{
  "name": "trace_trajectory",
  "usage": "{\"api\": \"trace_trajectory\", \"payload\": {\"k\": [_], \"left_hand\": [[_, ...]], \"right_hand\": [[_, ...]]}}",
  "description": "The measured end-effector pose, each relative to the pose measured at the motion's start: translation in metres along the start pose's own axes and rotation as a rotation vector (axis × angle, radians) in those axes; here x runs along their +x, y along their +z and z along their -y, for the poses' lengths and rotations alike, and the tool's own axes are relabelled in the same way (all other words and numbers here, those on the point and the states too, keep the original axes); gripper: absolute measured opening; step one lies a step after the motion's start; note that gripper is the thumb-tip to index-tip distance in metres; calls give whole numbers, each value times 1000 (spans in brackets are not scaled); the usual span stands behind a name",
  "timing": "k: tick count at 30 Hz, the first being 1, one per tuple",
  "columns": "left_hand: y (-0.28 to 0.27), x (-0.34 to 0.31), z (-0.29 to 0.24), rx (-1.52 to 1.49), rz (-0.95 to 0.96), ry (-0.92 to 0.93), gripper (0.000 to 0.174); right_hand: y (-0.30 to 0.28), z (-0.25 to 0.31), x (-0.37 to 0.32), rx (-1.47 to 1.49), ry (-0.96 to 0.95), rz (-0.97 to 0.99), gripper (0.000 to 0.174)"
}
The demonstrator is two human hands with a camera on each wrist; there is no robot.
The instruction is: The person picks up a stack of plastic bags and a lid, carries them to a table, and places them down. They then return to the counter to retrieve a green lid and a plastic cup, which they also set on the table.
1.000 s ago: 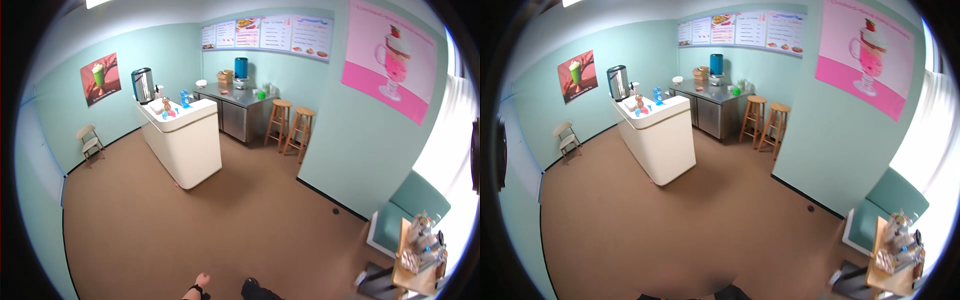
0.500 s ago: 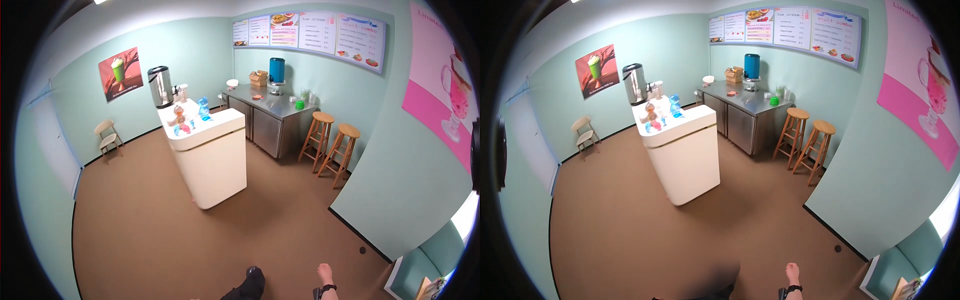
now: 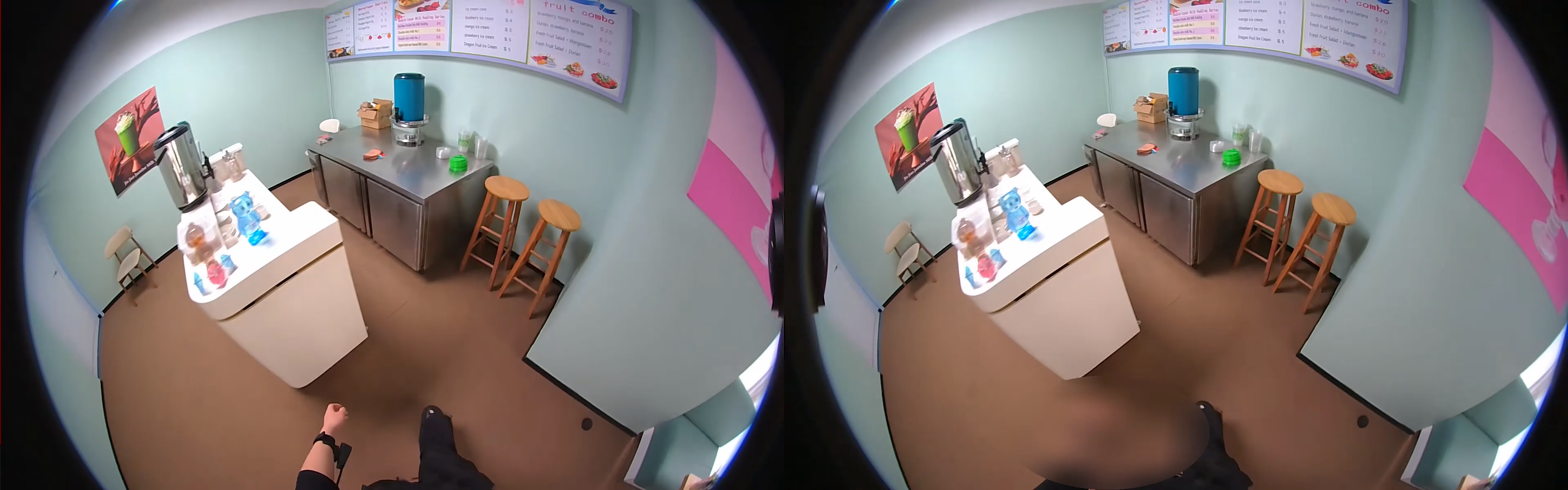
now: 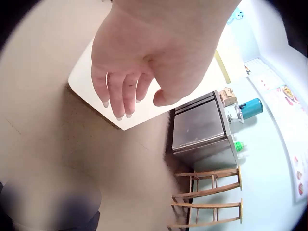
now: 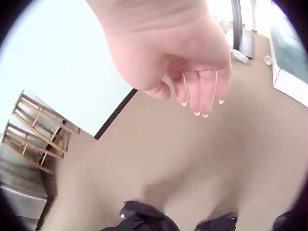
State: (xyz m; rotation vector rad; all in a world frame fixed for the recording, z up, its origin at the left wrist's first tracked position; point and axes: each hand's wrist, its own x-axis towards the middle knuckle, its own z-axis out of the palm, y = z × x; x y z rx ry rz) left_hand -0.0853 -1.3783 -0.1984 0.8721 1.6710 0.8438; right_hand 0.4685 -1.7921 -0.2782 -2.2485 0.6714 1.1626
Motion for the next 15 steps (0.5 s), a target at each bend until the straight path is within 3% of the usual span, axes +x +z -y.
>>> {"api": "trace_trajectory", "payload": {"k": [4,7,10,11,12,14,15], "left_hand": [[42,55,-43,-43,229,-8,13],[56,71,-46,202,229,-266,17],[61,77,-59,277,221,-431,23],[63,82,-61,276,220,-449,23],[61,93,-51,242,175,-455,23],[60,112,-43,171,99,-488,22],[66,117,-51,150,47,-537,22]], "right_hand": [[42,138,9,120,-199,137,19],[89,207,-6,205,-291,255,11],[146,293,-48,274,-376,349,17],[166,335,-54,88,-565,279,22],[184,373,-30,244,-584,610,11],[230,445,-87,-21,-831,279,9],[246,477,-100,-26,-831,280,9]]}}
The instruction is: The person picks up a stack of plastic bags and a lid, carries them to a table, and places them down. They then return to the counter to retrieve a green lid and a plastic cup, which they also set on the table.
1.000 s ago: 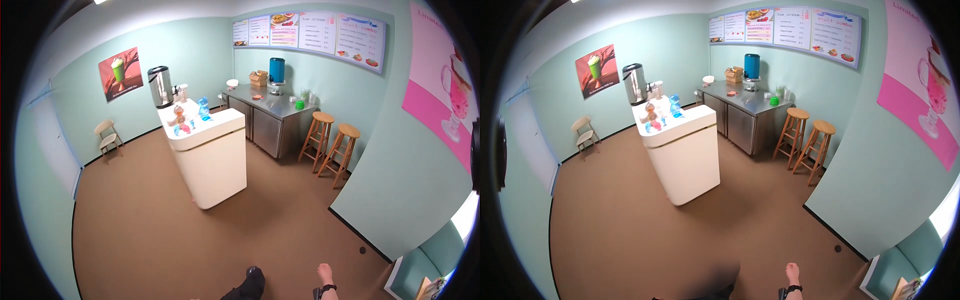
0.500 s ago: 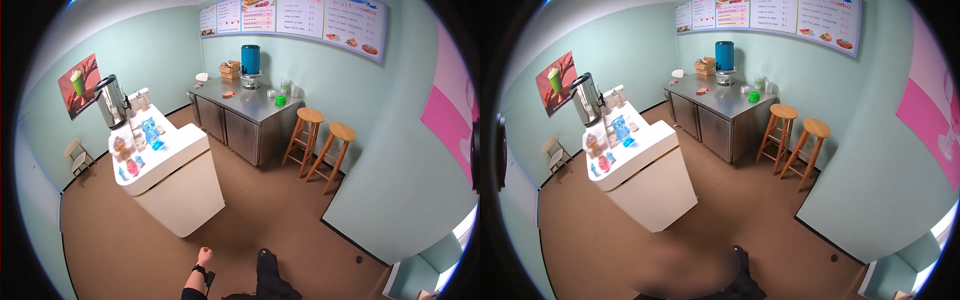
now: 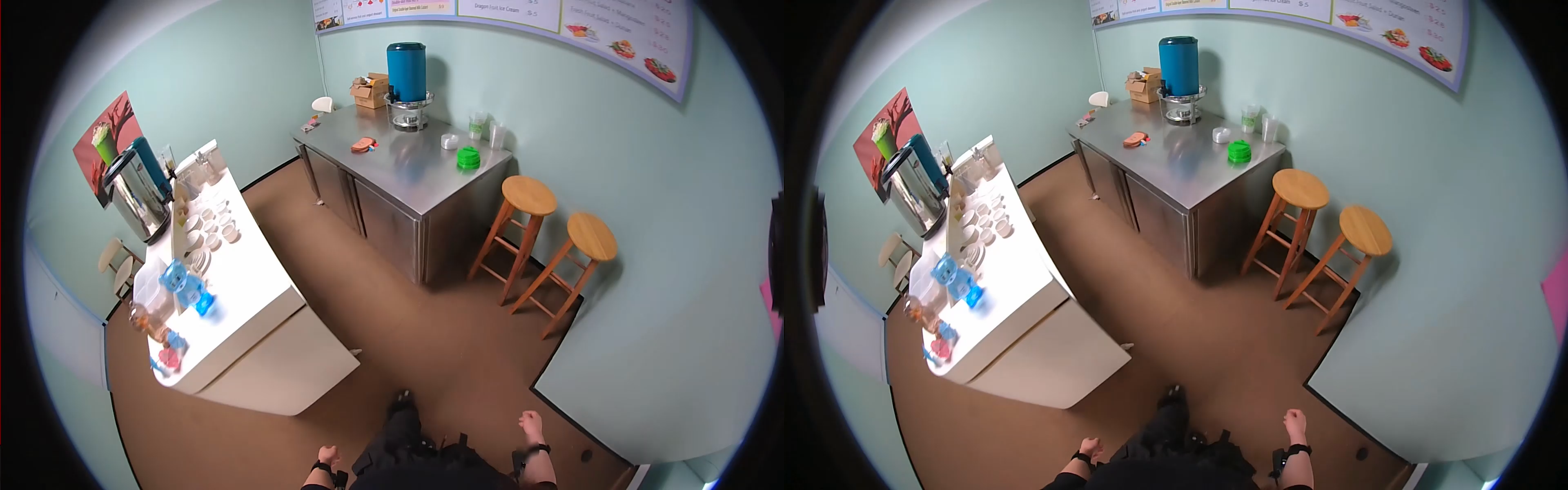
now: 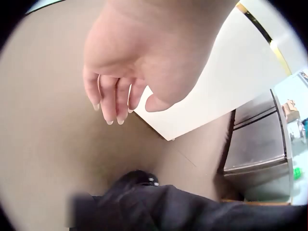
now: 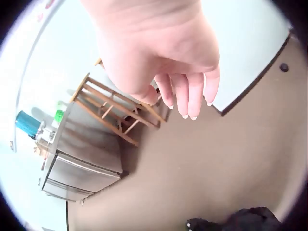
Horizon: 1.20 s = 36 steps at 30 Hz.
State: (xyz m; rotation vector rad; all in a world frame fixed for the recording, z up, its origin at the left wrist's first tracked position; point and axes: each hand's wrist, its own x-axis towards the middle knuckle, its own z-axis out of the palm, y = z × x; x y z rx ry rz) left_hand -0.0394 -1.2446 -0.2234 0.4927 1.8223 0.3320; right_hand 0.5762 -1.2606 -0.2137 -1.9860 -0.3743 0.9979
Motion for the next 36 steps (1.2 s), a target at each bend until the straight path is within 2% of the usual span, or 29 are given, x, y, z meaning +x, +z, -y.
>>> {"api": "trace_trajectory", "payload": {"k": [2,3,4,5,6,7,8,9,10,11,12,13,14,15,16,17,18,20,22,24,26,28,29,31,34,36], "left_hand": [[8,15,-24,-69,-39,-107,24],[13,26,-33,-104,-35,-163,24],[12,51,-39,-140,125,-159,24],[18,76,-48,-209,114,-125,24],[21,92,-82,-201,118,-114,24],[27,107,-126,-199,110,-78,24],[35,118,-165,-197,103,-51,25],[45,123,-196,-196,98,-32,26],[54,127,-219,-194,94,-20,27],[44,181,-234,-229,539,149,27],[67,181,-293,319,158,229,27],[81,178,-339,291,98,267,25],[95,168,-389,435,-46,531,25],[107,137,-453,537,0,470,25],[120,163,-480,520,-3,503,27],[137,186,-506,572,-105,657,31],[152,175,-546,566,-120,765,33],[183,147,-631,466,52,714,29],[218,133,-691,308,116,766,26],[258,155,-727,235,135,811,25],[290,154,-765,194,176,878,24],[320,148,-804,227,244,896,24],[335,164,-818,176,345,871,25],[354,165,-851,214,362,914,29],[368,148,-901,296,336,855,36],[378,161,-926,312,331,854,41]], "right_hand": [[28,42,36,-100,-117,1,11],[40,54,50,-95,-113,-3,11],[49,57,70,-89,-105,10,11],[57,59,89,-82,-99,22,11],[65,58,101,-59,-71,16,10],[70,59,112,-113,44,88,12],[74,56,117,-51,178,74,13],[73,24,142,0,327,82,15],[73,40,136,51,455,138,20],[75,58,131,50,462,126,20],[80,74,131,-10,440,100,19],[83,85,132,-67,424,76,19],[67,10,183,177,407,188,11],[70,31,182,187,417,179,11],[74,65,177,15,413,78,12],[79,94,180,-157,406,-21,16],[81,108,191,-150,414,-25,16],[79,139,218,-205,401,79,6],[83,171,255,-301,350,134,9],[94,221,303,-384,282,192,13],[110,295,329,-65,245,287,27],[128,370,357,-115,140,363,32],[139,405,373,-97,82,410,29],[161,461,408,-84,-55,526,25],[207,549,443,-128,-236,656,24],[238,606,451,-47,-255,705,22]]}}
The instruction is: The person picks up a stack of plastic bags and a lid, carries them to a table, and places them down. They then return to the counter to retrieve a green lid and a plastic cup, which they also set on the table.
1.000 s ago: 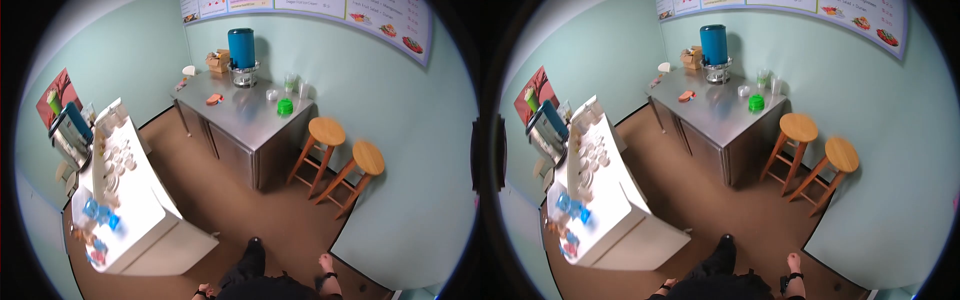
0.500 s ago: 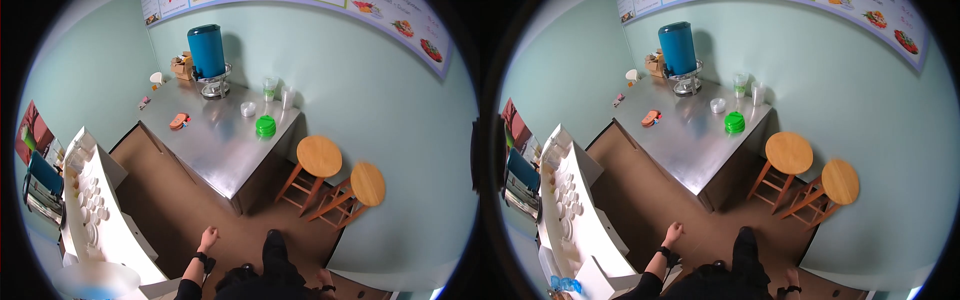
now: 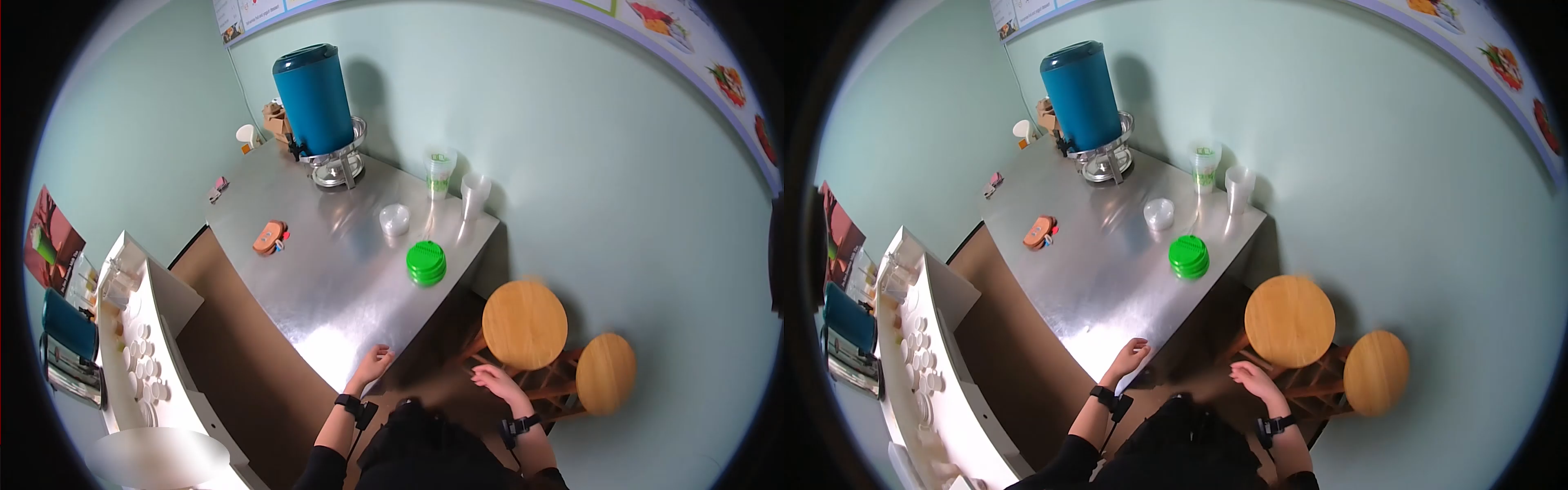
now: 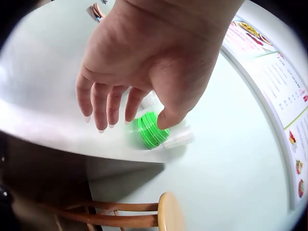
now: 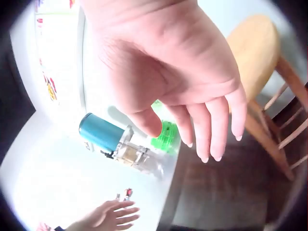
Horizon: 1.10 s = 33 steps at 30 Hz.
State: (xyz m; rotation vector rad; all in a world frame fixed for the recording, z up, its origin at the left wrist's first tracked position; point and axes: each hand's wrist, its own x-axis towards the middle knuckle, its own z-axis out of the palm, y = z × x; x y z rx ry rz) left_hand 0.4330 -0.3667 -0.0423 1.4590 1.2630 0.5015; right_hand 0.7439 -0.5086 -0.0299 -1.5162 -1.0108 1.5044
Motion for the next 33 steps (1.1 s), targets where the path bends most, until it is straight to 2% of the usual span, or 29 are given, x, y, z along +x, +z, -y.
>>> {"api": "trace_trajectory", "payload": {"k": [2,3,5,6,7,9,10,11,13,14,17,18,22,25,27,28,30,33], "left_hand": [[-3,40,6,29,20,26,51],[-4,62,4,28,23,24,51],[-3,97,0,34,-24,36,59],[-5,118,-5,32,0,-6,69],[-6,141,-16,31,9,6,69],[-2,173,-34,92,-21,14,78],[1,195,-35,70,-24,33,83],[5,212,-34,66,-14,21,83],[13,243,-35,-8,-96,26,85],[16,258,-33,28,-128,56,85],[24,281,-38,123,-210,179,80],[25,282,-44,147,-232,195,76],[30,282,-58,186,-107,76,78],[38,285,-58,134,-165,157,71],[43,287,-57,-111,73,61,66],[47,284,-58,-110,72,60,66],[59,272,-58,37,-99,228,50],[76,259,-44,-6,-154,187,58]], "right_hand": [[10,36,39,26,26,-6,23],[11,48,58,59,55,-11,24],[12,53,102,-3,40,-52,28],[14,54,123,-15,75,-103,36],[16,57,144,-16,69,-117,36],[17,61,173,4,146,-261,47],[13,62,189,34,271,-181,69],[11,62,204,34,287,-183,69],[14,68,230,-27,289,-317,84],[12,77,237,57,262,-260,95],[18,90,263,54,198,-383,99],[17,74,279,38,166,-431,101],[13,48,310,-47,191,-505,100],[12,49,312,111,169,-533,92],[9,61,303,354,82,-377,81],[10,72,295,354,83,-376,81],[15,90,282,583,167,-447,73],[15,75,275,542,171,-360,77]]}}
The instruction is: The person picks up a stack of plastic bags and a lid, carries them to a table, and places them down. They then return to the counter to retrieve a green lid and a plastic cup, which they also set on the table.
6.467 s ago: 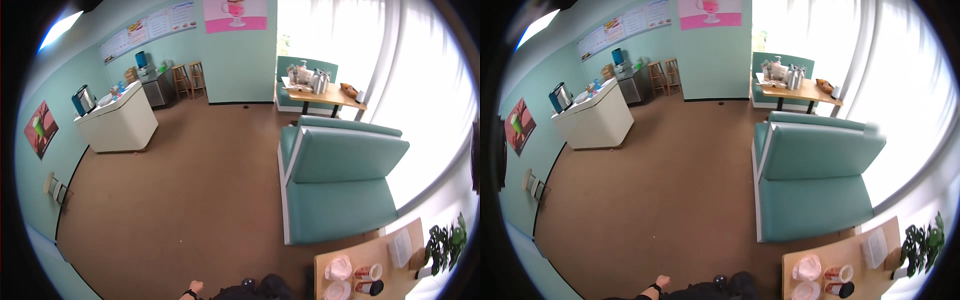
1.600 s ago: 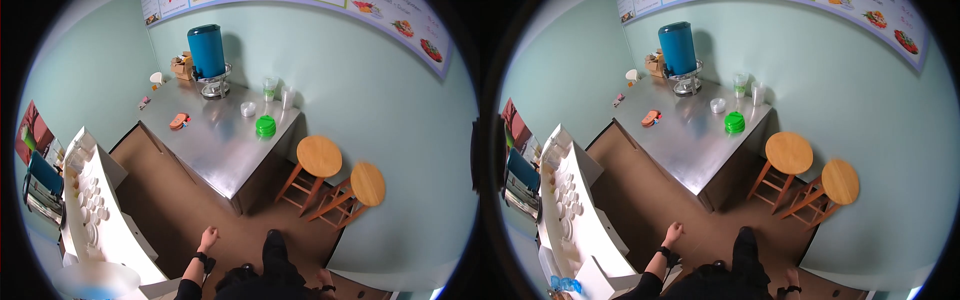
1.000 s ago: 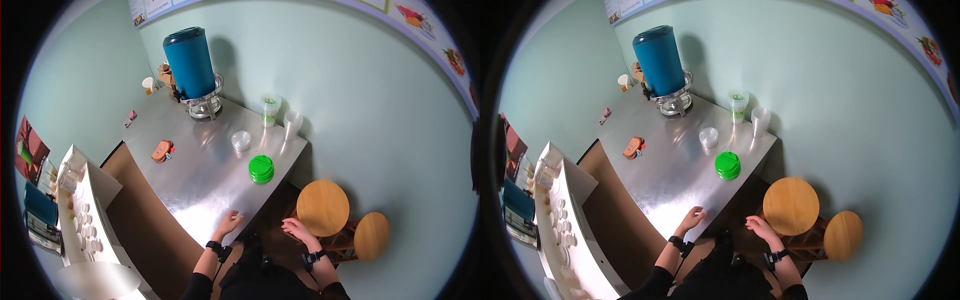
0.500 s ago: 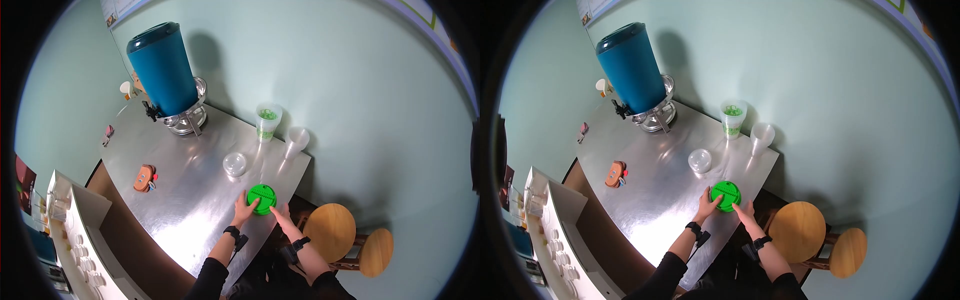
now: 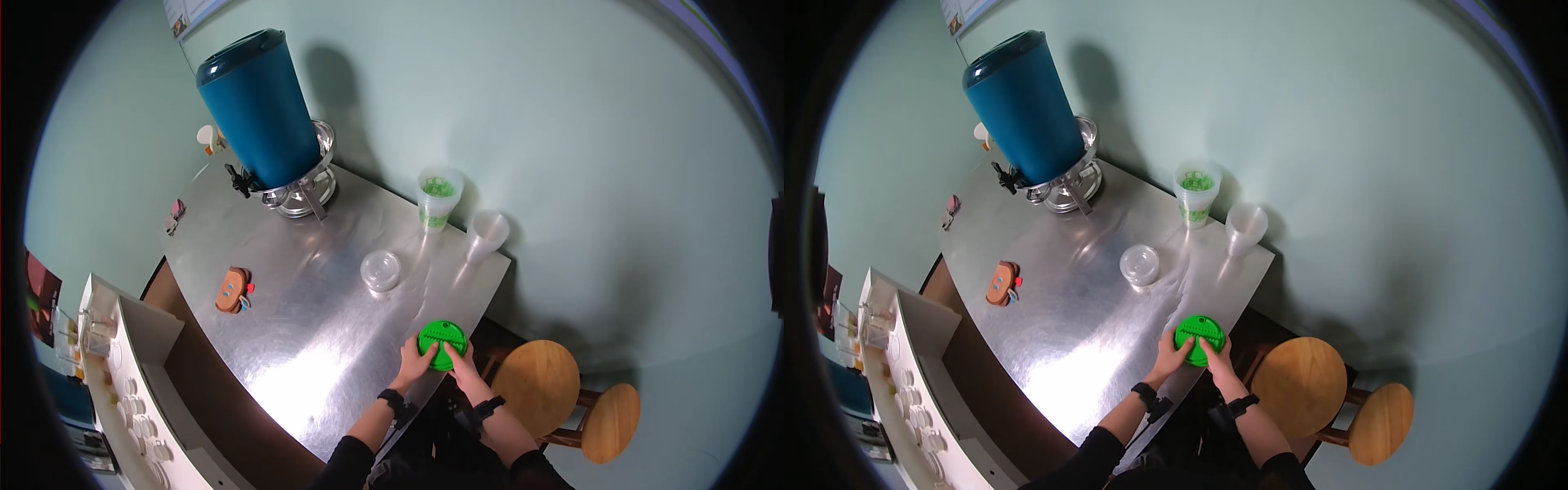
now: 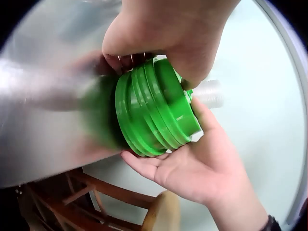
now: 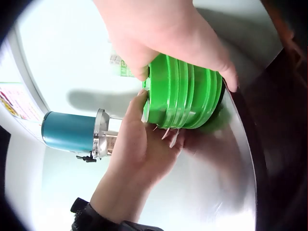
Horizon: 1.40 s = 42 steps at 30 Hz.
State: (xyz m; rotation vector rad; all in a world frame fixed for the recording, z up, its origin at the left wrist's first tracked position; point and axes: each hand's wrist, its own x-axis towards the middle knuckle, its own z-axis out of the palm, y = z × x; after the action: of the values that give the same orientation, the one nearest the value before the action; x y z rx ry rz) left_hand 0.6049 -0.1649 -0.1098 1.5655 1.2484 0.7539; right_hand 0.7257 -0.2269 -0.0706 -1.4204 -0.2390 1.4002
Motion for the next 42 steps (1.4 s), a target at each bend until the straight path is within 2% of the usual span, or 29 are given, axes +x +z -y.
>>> {"api": "trace_trajectory", "payload": {"k": [2,4,6,9,10,13,14,16,17,22,24,26,27,28,29,31,35,37,42], "left_hand": [[3,-11,3,-1,-7,-16,58],[-1,-20,-4,-100,29,-145,58],[-4,-27,-13,-193,8,-132,52],[-14,-34,-35,-407,3,-146,47],[-18,-36,-43,-527,16,-174,47],[-27,-37,-64,-541,85,-123,42],[-28,-39,-71,-540,113,-111,42],[-26,-42,-91,-539,157,-26,41],[-20,-46,-95,-543,150,61,45],[6,-84,-143,-511,406,133,57],[21,-101,-157,-386,456,284,60],[32,-122,-170,-479,631,225,63],[36,-131,-173,-482,750,182,64],[40,-139,-175,-478,867,138,64],[43,-148,-182,-469,937,164,64],[48,-176,-195,-437,1210,87,67],[76,-256,-211,-316,1425,92,71],[97,-307,-213,-250,1545,260,77],[131,-445,-234,-119,1779,318,80]], "right_hand": [[0,-4,-6,-26,-3,-73,77],[3,-11,-8,-213,-246,-130,78],[5,-15,-14,-277,-297,-194,76],[18,-5,-34,-502,-504,-288,75],[17,-8,-35,-495,-510,-300,75],[12,-5,-45,-369,-642,-175,77],[9,-2,-51,-360,-655,-203,77],[5,8,-72,-335,-701,-257,79],[3,20,-91,-223,-681,-183,79],[-43,32,-161,-257,-709,-335,78],[-59,37,-195,-256,-746,-435,79],[-76,35,-230,-353,-732,-474,80],[-82,36,-250,-305,-744,-462,81],[-89,34,-271,-284,-766,-534,81],[-95,30,-293,-260,-726,-522,81],[-105,19,-343,-232,-718,-523,84],[-136,-34,-430,-139,-771,-630,82],[-154,-61,-482,-211,-784,-726,83],[-179,-136,-606,-102,-774,-917,87]]}}
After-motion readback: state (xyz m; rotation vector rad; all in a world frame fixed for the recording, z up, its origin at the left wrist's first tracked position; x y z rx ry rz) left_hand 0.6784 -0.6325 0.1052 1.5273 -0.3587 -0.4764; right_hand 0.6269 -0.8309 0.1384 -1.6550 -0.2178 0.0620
